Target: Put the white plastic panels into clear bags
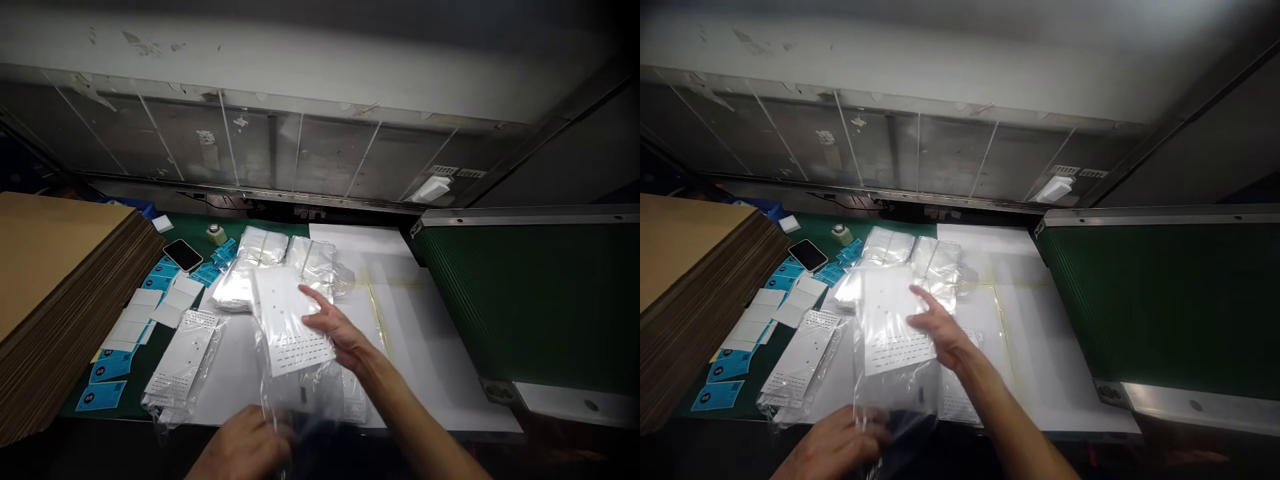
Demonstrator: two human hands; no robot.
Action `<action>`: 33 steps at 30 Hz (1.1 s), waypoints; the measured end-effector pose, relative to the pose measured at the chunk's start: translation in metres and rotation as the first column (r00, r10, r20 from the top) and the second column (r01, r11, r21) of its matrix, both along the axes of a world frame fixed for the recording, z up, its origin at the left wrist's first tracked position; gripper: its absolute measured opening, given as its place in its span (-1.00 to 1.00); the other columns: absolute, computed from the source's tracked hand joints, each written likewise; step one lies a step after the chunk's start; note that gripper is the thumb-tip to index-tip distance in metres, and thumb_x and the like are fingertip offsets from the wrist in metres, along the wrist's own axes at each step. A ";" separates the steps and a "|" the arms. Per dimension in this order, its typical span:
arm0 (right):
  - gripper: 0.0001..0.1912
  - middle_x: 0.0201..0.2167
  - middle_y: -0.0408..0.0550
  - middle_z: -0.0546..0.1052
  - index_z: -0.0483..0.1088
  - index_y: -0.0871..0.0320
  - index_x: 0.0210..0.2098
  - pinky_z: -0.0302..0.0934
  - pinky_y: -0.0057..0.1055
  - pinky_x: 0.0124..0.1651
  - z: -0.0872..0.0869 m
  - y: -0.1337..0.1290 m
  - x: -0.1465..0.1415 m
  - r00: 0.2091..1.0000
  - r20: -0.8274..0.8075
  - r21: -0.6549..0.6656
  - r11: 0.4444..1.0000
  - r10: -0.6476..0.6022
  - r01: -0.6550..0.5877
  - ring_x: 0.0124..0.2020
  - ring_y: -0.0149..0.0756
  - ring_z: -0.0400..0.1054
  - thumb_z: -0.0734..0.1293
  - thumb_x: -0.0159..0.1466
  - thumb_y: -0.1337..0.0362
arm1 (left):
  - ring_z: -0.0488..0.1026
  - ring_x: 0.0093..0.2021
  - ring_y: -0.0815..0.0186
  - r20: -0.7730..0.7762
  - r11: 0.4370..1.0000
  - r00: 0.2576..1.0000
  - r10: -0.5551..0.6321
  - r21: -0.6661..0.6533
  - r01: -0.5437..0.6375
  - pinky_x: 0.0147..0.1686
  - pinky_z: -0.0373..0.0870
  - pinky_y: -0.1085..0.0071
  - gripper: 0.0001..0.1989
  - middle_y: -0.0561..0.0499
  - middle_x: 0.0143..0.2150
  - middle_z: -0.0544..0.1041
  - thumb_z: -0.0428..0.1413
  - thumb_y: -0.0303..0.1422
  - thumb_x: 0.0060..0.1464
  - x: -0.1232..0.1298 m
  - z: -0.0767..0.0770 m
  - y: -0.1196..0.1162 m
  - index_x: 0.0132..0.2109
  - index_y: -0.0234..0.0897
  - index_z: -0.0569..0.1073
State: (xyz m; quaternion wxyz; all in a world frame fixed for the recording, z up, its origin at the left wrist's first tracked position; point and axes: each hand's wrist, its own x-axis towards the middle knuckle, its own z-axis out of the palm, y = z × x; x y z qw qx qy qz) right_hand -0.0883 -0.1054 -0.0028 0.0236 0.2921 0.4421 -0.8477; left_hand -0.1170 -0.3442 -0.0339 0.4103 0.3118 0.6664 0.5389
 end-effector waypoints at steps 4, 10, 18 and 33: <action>-0.25 0.26 -0.01 0.10 0.08 -0.14 0.23 0.35 -0.18 -0.18 0.014 0.001 0.026 0.998 -0.026 0.150 0.987 -0.060 0.063 -0.20 -0.24 0.41 0.40 0.10 0.30 | 0.26 0.15 -0.11 0.044 0.990 0.996 -0.071 -0.120 0.076 0.13 0.17 0.02 -0.38 -0.13 0.17 0.36 0.19 -0.10 -0.04 -0.030 0.008 0.016 0.18 -0.12 0.32; -0.33 0.18 0.06 0.24 0.17 0.03 0.18 0.30 -0.17 -0.07 -0.021 -0.021 0.099 0.979 0.105 0.099 0.982 -0.172 0.162 -0.04 -0.10 0.36 0.41 0.11 0.16 | 0.39 0.03 -0.07 0.800 0.994 0.590 -0.105 0.099 0.043 -0.06 0.37 0.09 -0.36 -0.24 0.05 0.44 0.14 0.00 -0.03 -0.009 0.003 0.062 0.11 -0.30 0.36; -0.48 0.17 0.01 0.27 0.26 0.09 0.14 0.16 -0.15 0.12 -0.119 0.006 0.156 0.964 0.239 0.525 0.851 -0.120 -0.025 0.13 -0.09 0.21 0.26 0.19 0.17 | 0.42 -0.06 -0.04 0.453 0.945 0.890 0.055 -0.312 0.100 -0.03 0.31 0.08 -0.50 -0.33 -0.04 0.47 0.19 -0.22 -0.05 0.027 -0.115 0.128 -0.01 -0.47 0.40; -0.13 0.30 0.23 0.03 -0.11 0.33 0.30 -0.22 -0.20 0.32 -0.159 0.000 0.156 0.831 0.488 0.593 0.800 -0.267 -0.091 0.32 -0.05 -0.12 0.24 0.18 -0.02 | 0.07 0.29 0.12 0.164 0.888 0.986 -0.018 -0.451 0.092 0.22 0.04 0.31 -0.39 -0.22 0.28 0.16 0.06 -0.24 0.13 0.060 -0.124 0.159 0.25 -0.37 0.09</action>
